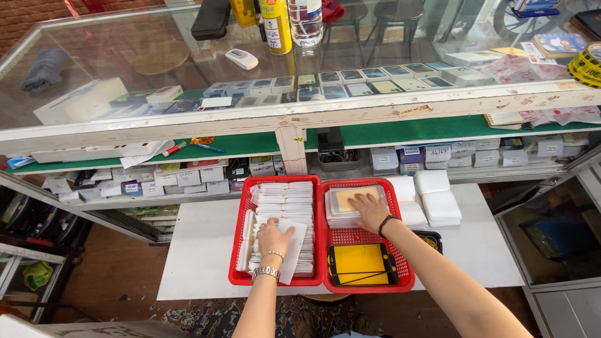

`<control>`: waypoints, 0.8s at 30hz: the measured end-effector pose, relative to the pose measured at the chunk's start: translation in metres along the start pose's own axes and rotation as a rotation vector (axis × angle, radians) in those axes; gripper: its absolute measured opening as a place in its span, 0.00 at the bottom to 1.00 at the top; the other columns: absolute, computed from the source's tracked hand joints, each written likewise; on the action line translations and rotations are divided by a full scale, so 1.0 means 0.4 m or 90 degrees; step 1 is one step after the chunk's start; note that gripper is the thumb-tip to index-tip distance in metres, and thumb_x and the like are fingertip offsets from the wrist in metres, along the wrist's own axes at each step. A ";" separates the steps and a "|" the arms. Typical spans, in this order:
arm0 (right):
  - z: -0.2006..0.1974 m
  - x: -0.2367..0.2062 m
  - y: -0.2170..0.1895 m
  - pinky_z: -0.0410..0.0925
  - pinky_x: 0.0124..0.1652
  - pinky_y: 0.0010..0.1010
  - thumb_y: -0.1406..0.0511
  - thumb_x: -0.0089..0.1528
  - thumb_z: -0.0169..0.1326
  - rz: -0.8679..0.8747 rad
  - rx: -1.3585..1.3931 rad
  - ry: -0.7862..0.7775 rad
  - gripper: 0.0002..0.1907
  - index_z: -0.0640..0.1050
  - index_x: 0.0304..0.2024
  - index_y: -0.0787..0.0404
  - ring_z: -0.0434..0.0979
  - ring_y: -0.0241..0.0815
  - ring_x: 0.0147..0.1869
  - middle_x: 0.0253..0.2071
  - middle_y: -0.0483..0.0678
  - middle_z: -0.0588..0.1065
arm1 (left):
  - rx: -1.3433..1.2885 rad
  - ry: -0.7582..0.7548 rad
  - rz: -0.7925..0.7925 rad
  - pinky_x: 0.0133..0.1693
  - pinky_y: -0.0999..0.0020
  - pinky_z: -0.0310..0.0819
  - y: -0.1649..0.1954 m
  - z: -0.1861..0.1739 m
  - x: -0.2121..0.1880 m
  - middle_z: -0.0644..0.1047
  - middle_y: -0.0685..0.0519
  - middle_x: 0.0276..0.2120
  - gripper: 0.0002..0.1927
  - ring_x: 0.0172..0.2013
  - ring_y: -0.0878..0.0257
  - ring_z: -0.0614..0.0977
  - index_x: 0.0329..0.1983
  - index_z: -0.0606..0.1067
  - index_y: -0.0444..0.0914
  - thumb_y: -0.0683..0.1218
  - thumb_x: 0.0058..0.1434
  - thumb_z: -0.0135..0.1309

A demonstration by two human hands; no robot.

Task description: The person repeatedly picks small white packs from a red basket, places them into a yellow phone case, and returns the case to the basket. The person also stacks the packs into neat piles within the basket.

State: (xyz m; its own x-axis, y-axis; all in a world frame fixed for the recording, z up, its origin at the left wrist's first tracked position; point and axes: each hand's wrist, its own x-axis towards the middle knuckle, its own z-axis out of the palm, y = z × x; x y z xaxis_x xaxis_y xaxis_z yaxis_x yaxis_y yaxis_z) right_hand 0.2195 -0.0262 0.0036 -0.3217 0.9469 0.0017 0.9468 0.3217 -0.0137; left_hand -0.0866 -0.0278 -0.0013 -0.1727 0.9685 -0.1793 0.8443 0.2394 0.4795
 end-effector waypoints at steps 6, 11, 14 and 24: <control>0.033 -0.063 -0.070 0.70 0.58 0.43 0.44 0.60 0.58 0.046 0.244 -0.251 0.28 0.76 0.50 0.56 0.75 0.53 0.61 0.53 0.53 0.76 | 0.091 -0.077 -0.057 0.59 0.56 0.70 0.020 -0.030 -0.052 0.74 0.45 0.57 0.45 0.59 0.50 0.75 0.62 0.68 0.42 0.55 0.42 0.75; 0.064 -0.109 -0.085 0.70 0.54 0.43 0.51 0.48 0.69 -0.050 0.285 -0.329 0.29 0.74 0.41 0.60 0.76 0.55 0.54 0.45 0.54 0.77 | 0.092 -0.120 -0.050 0.58 0.58 0.73 -0.015 0.001 -0.003 0.77 0.45 0.54 0.30 0.56 0.51 0.77 0.50 0.79 0.42 0.56 0.45 0.74; 0.082 -0.124 -0.068 0.70 0.54 0.43 0.55 0.49 0.70 -0.018 0.376 -0.245 0.26 0.75 0.42 0.60 0.75 0.53 0.54 0.46 0.53 0.76 | -0.149 -0.153 0.069 0.49 0.62 0.80 -0.043 0.015 0.023 0.85 0.45 0.41 0.22 0.42 0.55 0.86 0.43 0.81 0.35 0.51 0.49 0.68; -0.007 -0.148 0.006 0.73 0.52 0.36 0.59 0.63 0.59 0.234 0.683 -0.242 0.13 0.73 0.43 0.58 0.81 0.44 0.51 0.46 0.51 0.80 | -0.461 -0.250 0.080 0.32 0.66 0.72 0.075 -0.033 -0.013 0.82 0.49 0.30 0.17 0.29 0.63 0.77 0.40 0.84 0.31 0.51 0.60 0.64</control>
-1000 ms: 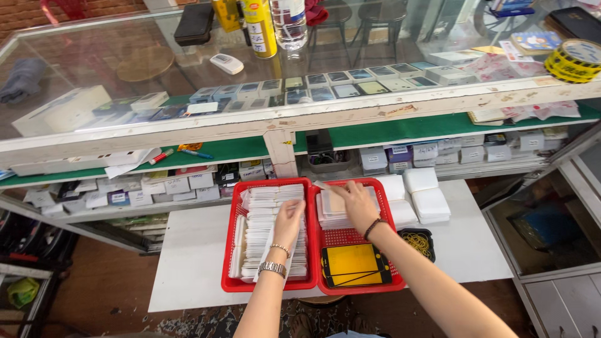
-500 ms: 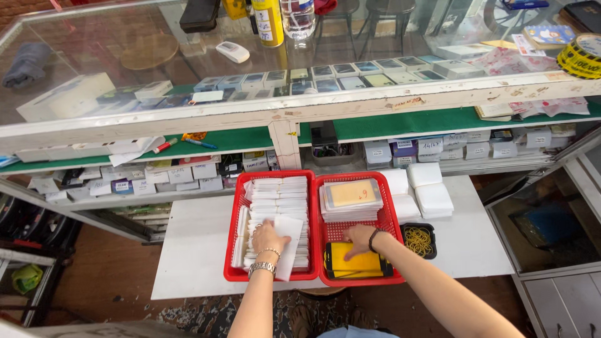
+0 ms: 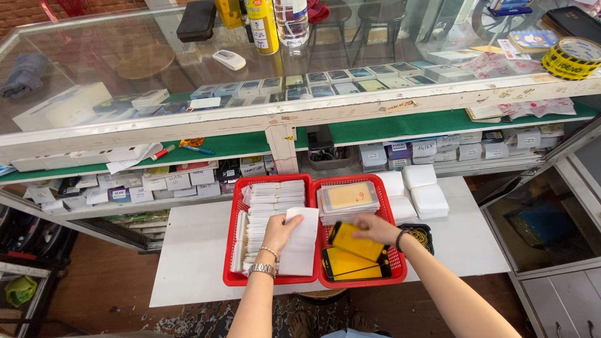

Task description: The person repeatedly picks small white packs from a red basket, places them into a yellow phone case, and returns the case to the basket. The person also stacks the packs into neat piles within the basket.

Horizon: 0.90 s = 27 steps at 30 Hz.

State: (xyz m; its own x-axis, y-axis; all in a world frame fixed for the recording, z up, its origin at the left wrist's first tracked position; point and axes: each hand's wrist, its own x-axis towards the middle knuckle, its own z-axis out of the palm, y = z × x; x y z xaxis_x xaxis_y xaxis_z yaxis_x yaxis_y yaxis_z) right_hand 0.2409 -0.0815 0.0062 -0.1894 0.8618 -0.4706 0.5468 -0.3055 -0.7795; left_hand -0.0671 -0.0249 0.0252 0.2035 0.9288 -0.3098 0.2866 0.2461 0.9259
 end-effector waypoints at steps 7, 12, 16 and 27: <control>-0.081 -0.012 -0.192 0.70 0.57 0.36 0.71 0.66 0.50 -0.362 0.810 0.224 0.22 0.69 0.63 0.54 0.75 0.39 0.59 0.54 0.44 0.75 | -0.008 -0.011 0.194 0.36 0.74 0.78 0.117 0.061 -0.035 0.86 0.52 0.33 0.14 0.32 0.69 0.84 0.41 0.84 0.33 0.47 0.55 0.65; -0.065 -0.008 -0.259 0.70 0.56 0.37 0.70 0.69 0.50 -0.412 0.856 0.181 0.20 0.70 0.64 0.55 0.73 0.39 0.56 0.55 0.45 0.75 | 0.038 -0.022 0.255 0.34 0.73 0.76 0.145 0.076 -0.040 0.83 0.53 0.31 0.13 0.30 0.68 0.83 0.39 0.84 0.33 0.46 0.56 0.65; -0.046 0.003 -0.258 0.70 0.56 0.37 0.70 0.69 0.50 -0.389 0.856 0.171 0.17 0.70 0.61 0.55 0.75 0.39 0.58 0.55 0.45 0.75 | 0.036 -0.025 0.232 0.33 0.73 0.75 0.151 0.075 -0.038 0.82 0.53 0.30 0.13 0.29 0.67 0.82 0.38 0.84 0.32 0.47 0.56 0.65; -0.072 0.001 -0.263 0.73 0.55 0.40 0.70 0.67 0.49 -0.328 0.753 0.186 0.22 0.65 0.64 0.56 0.76 0.41 0.58 0.55 0.48 0.74 | -0.084 -0.093 0.141 0.30 0.75 0.75 0.146 0.051 -0.029 0.84 0.52 0.30 0.14 0.27 0.71 0.82 0.40 0.84 0.32 0.48 0.60 0.64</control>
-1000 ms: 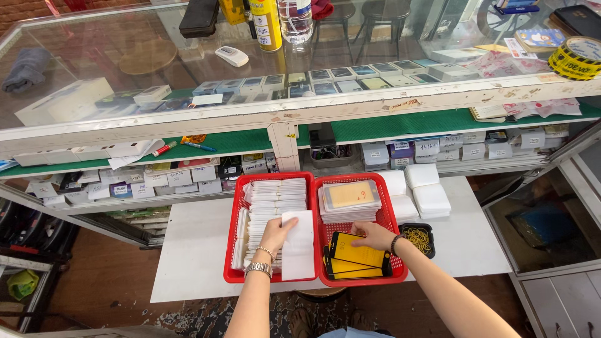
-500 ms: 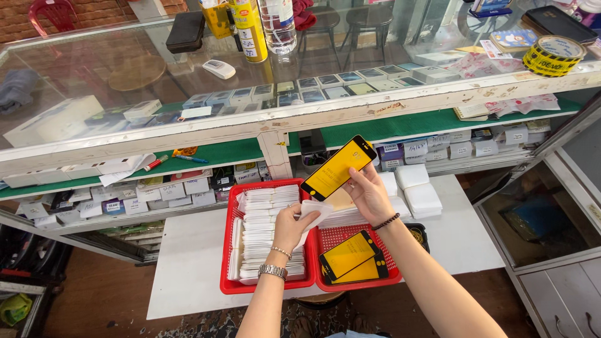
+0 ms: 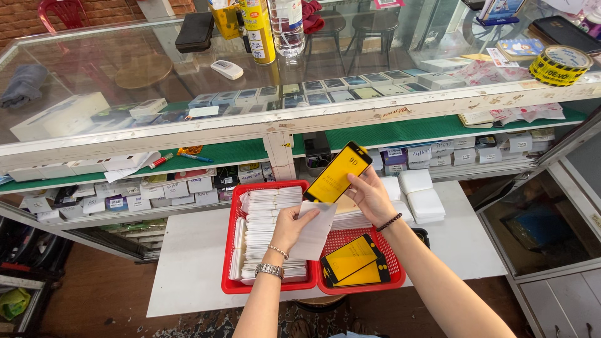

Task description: The person repeatedly picks small white packs from a red basket, places them into a yellow phone case, and returns the case to the basket. The person also stacks the packs into neat piles within the basket.

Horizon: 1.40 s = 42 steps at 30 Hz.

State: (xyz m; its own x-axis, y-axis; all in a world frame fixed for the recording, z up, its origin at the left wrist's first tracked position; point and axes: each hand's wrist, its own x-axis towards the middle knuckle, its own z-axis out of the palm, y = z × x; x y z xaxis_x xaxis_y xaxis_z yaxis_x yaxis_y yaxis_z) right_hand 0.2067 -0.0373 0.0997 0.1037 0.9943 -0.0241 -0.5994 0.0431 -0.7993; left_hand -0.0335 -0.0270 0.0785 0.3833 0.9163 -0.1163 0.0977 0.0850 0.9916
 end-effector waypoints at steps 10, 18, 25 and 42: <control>0.050 0.007 -0.093 0.76 0.44 0.36 0.73 0.63 0.53 0.025 -0.382 -0.046 0.38 0.54 0.72 0.53 0.79 0.42 0.47 0.47 0.56 0.76 | -0.120 -0.067 -0.054 0.29 0.74 0.77 0.019 -0.011 0.017 0.85 0.50 0.31 0.14 0.27 0.68 0.84 0.40 0.84 0.31 0.48 0.61 0.63; 0.027 0.026 -0.047 0.74 0.53 0.39 0.61 0.67 0.56 -0.059 -0.756 -0.308 0.26 0.71 0.68 0.50 0.77 0.45 0.54 0.63 0.49 0.76 | -0.157 -0.004 -0.044 0.32 0.74 0.78 -0.017 0.011 0.064 0.85 0.50 0.34 0.13 0.30 0.69 0.84 0.42 0.84 0.32 0.47 0.61 0.63; 0.023 -0.038 0.041 0.71 0.55 0.38 0.56 0.56 0.66 -0.111 -0.810 -0.197 0.44 0.59 0.70 0.54 0.75 0.50 0.60 0.65 0.56 0.68 | -0.187 0.299 -0.022 0.38 0.69 0.80 -0.117 0.082 0.140 0.83 0.45 0.41 0.15 0.37 0.62 0.84 0.50 0.78 0.30 0.43 0.64 0.57; -0.166 0.013 0.198 0.65 0.59 0.57 0.56 0.54 0.63 -0.158 -1.245 -0.267 0.38 0.69 0.65 0.60 0.63 0.67 0.71 0.70 0.62 0.61 | -0.012 0.066 -0.175 0.43 0.66 0.76 -0.203 0.099 0.097 0.82 0.48 0.49 0.25 0.46 0.61 0.82 0.60 0.74 0.35 0.53 0.64 0.55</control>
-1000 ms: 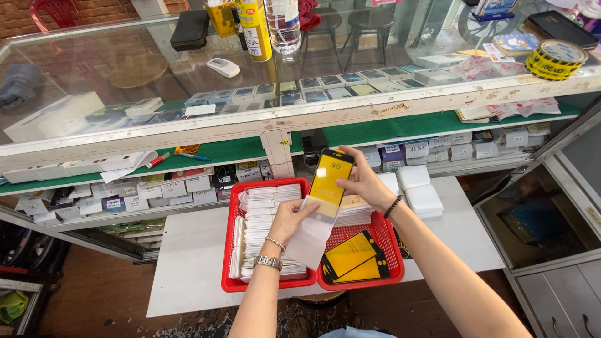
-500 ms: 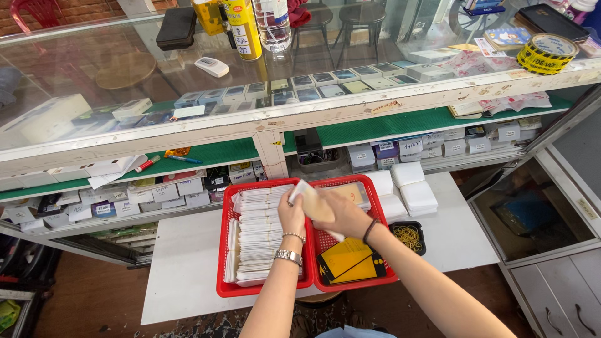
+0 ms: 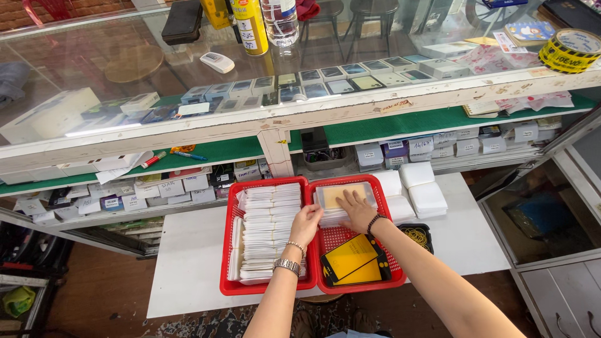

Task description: The person repeatedly picks small white packs from a red basket, places them into a yellow phone case, and returns the case to the basket. The person also stacks the packs into neat piles within the basket.

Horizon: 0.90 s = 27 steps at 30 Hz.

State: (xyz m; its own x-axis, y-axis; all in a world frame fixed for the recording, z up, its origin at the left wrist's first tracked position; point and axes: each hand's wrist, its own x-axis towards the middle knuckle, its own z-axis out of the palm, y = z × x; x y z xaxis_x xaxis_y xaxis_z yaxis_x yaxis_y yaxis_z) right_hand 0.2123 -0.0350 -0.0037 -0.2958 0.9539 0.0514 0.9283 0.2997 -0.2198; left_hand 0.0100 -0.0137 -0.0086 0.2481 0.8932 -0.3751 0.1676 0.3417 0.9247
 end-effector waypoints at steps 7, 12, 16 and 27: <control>0.064 -0.109 -0.028 0.70 0.59 0.45 0.54 0.64 0.55 0.032 0.171 -0.249 0.23 0.76 0.58 0.56 0.78 0.55 0.59 0.57 0.54 0.77 | 0.016 0.019 0.030 0.49 0.67 0.75 -0.041 0.025 -0.015 0.83 0.46 0.47 0.22 0.48 0.60 0.83 0.54 0.77 0.34 0.52 0.62 0.58; 0.104 -0.186 -0.052 0.67 0.57 0.48 0.56 0.61 0.58 0.047 0.102 -0.272 0.26 0.73 0.59 0.57 0.74 0.56 0.60 0.56 0.54 0.74 | 0.060 0.027 0.021 0.51 0.67 0.74 -0.051 0.069 -0.028 0.84 0.45 0.46 0.21 0.49 0.59 0.84 0.50 0.80 0.34 0.52 0.61 0.59; 0.108 -0.226 -0.060 0.67 0.58 0.46 0.59 0.58 0.60 0.034 0.053 -0.264 0.27 0.74 0.59 0.55 0.72 0.54 0.62 0.57 0.54 0.73 | 0.119 0.007 -0.020 0.53 0.66 0.74 -0.062 0.098 -0.045 0.83 0.45 0.49 0.22 0.51 0.58 0.83 0.52 0.79 0.35 0.54 0.62 0.57; -0.016 -0.093 0.044 0.63 0.63 0.43 0.64 0.51 0.64 0.049 -0.049 0.054 0.41 0.64 0.66 0.61 0.61 0.57 0.71 0.68 0.56 0.63 | 0.117 0.038 -0.026 0.57 0.66 0.71 -0.102 0.127 -0.113 0.81 0.46 0.54 0.24 0.56 0.58 0.81 0.57 0.77 0.34 0.53 0.63 0.55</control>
State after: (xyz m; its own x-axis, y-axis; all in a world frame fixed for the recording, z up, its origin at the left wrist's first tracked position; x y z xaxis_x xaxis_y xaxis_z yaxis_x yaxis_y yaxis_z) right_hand 0.2409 -0.0650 -0.0031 -0.2059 0.9711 0.1205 0.9631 0.2229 -0.1506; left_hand 0.0404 -0.0831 -0.0328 0.1809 0.8972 -0.4029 0.3489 0.3244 0.8792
